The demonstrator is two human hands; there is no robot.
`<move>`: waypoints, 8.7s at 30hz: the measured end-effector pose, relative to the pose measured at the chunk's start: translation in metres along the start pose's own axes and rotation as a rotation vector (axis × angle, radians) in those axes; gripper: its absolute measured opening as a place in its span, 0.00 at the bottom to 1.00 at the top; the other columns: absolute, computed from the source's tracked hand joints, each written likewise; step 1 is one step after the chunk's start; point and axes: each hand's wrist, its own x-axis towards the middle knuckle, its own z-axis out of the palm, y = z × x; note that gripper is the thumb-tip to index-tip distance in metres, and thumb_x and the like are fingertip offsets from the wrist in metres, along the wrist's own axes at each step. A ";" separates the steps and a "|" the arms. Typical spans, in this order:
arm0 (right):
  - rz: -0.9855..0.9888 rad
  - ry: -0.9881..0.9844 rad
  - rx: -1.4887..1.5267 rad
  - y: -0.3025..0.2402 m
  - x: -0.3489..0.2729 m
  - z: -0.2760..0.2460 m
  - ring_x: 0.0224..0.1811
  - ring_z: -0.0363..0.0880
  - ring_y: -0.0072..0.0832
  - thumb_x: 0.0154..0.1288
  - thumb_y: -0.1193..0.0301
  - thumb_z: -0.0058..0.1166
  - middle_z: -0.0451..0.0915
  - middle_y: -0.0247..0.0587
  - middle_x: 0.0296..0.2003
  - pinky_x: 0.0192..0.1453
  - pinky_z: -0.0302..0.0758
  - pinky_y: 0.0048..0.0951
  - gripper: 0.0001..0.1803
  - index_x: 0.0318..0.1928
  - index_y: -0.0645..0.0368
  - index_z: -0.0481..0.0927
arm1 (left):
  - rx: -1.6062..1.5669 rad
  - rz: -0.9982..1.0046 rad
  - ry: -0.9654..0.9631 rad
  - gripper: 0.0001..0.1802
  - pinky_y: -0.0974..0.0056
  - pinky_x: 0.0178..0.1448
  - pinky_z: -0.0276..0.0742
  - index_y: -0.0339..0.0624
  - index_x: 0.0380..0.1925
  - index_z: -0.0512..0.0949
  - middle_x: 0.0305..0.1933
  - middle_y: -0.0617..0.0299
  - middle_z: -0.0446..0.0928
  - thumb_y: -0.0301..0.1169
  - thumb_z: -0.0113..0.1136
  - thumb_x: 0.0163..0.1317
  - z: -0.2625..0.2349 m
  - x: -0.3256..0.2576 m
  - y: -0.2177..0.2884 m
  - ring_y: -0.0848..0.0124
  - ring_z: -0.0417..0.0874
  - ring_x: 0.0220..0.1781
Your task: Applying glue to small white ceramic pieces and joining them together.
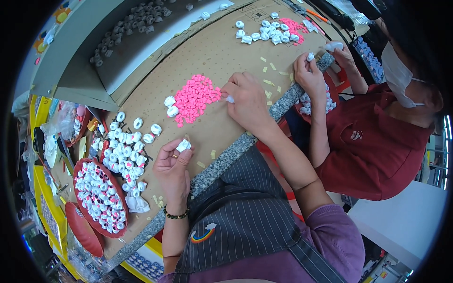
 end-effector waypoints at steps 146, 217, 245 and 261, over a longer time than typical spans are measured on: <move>0.001 -0.033 0.553 -0.065 -0.036 -0.057 0.23 0.70 0.30 0.41 0.74 0.73 0.75 0.36 0.20 0.35 0.64 0.30 0.17 0.34 0.64 0.82 | -0.051 -0.014 -0.094 0.16 0.69 0.49 0.82 0.30 0.45 0.76 0.42 0.56 0.80 0.11 0.61 0.56 0.008 -0.001 0.000 0.71 0.83 0.44; 0.734 0.046 1.093 -0.031 -0.046 -0.040 0.30 0.81 0.24 0.49 0.82 0.64 0.81 0.44 0.29 0.37 0.77 0.23 0.14 0.38 0.66 0.77 | -0.030 0.032 -0.066 0.16 0.73 0.49 0.78 0.29 0.46 0.75 0.46 0.58 0.77 0.10 0.59 0.56 0.004 0.001 -0.009 0.74 0.81 0.46; 0.536 -0.140 0.952 -0.056 -0.040 -0.018 0.36 0.78 0.24 0.56 0.83 0.59 0.81 0.42 0.35 0.42 0.72 0.23 0.03 0.32 0.66 0.80 | -0.208 -0.102 -0.093 0.15 0.69 0.52 0.79 0.29 0.48 0.74 0.45 0.54 0.80 0.14 0.57 0.60 0.019 0.004 -0.007 0.71 0.83 0.45; 0.255 -0.041 0.532 -0.060 -0.050 -0.020 0.33 0.79 0.30 0.53 0.87 0.57 0.81 0.42 0.31 0.39 0.73 0.25 0.10 0.36 0.66 0.82 | -0.368 -0.123 -0.137 0.15 0.58 0.60 0.78 0.28 0.51 0.72 0.51 0.49 0.77 0.15 0.53 0.63 0.026 0.000 -0.007 0.63 0.81 0.52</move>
